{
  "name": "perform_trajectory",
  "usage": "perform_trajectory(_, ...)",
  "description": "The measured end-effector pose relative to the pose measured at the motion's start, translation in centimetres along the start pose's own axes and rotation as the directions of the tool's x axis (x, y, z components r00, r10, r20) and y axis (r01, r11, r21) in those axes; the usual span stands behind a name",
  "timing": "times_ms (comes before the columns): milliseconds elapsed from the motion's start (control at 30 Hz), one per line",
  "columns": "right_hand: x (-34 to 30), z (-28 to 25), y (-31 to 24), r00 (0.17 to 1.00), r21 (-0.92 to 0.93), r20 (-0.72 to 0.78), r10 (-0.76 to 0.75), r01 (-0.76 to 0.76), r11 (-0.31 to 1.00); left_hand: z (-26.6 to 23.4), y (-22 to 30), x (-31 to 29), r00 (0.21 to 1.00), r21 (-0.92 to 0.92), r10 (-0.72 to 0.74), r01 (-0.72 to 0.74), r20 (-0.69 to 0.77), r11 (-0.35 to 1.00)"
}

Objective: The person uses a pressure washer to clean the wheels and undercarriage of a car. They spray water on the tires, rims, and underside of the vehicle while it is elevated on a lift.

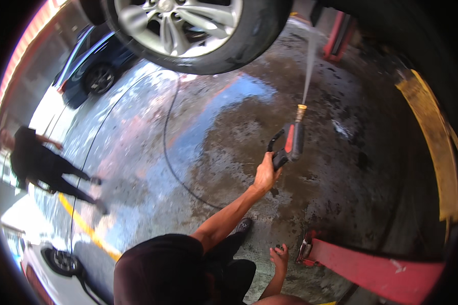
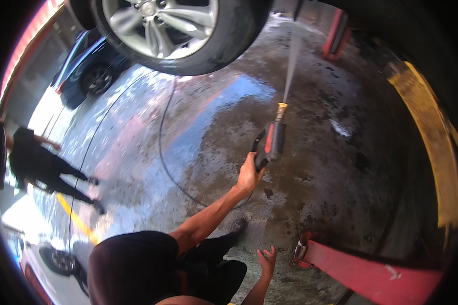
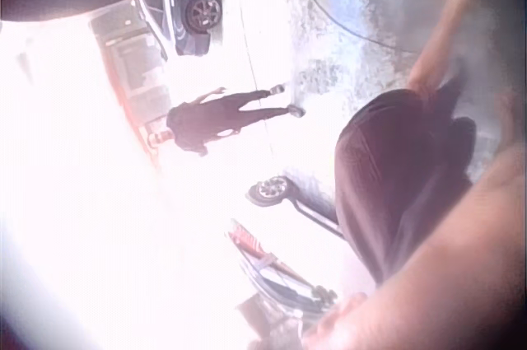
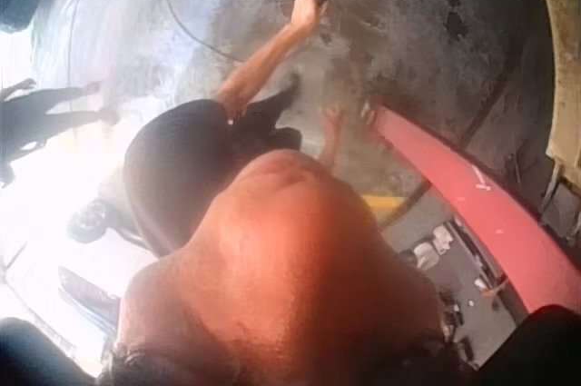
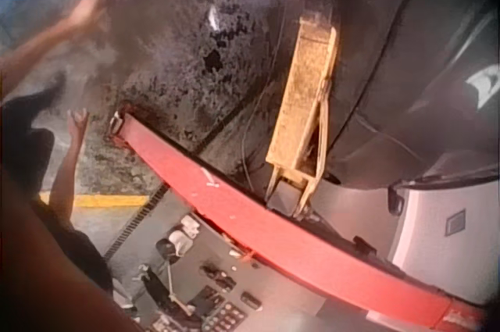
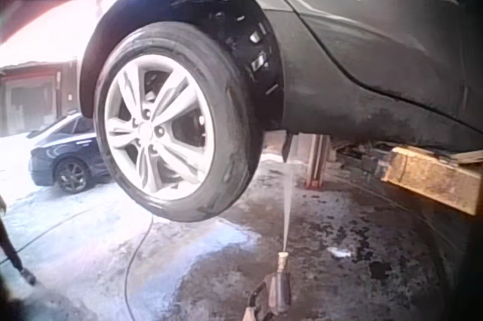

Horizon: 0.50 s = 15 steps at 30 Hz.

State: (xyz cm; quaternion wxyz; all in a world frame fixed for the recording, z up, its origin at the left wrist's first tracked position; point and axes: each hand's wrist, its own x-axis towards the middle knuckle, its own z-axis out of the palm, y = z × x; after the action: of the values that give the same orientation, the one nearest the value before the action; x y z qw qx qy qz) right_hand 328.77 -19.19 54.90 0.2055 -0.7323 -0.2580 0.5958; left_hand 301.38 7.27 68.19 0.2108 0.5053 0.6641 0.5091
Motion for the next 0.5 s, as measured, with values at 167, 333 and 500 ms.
perform_trajectory(167, 3.0, -5.3, -4.8, 0.994, -0.038, 0.107, 0.029, -0.025, 0.999, -0.5, 0.7, -2.6, 0.981, 0.016, -0.094, 0.098, -0.171, 0.995)
perform_trajectory(333, 10.6, -9.4, -4.0, 0.986, -0.049, 0.149, 0.069, -0.063, 0.997, 3.8, 2.3, -3.0, 0.980, 0.030, -0.065, 0.072, -0.186, 0.997)
perform_trajectory(500, 13.4, -13.8, -6.6, 0.929, -0.190, 0.325, 0.176, -0.119, 0.975, 7.5, 2.9, -4.5, 0.962, -0.003, -0.181, 0.184, -0.206, 0.983)
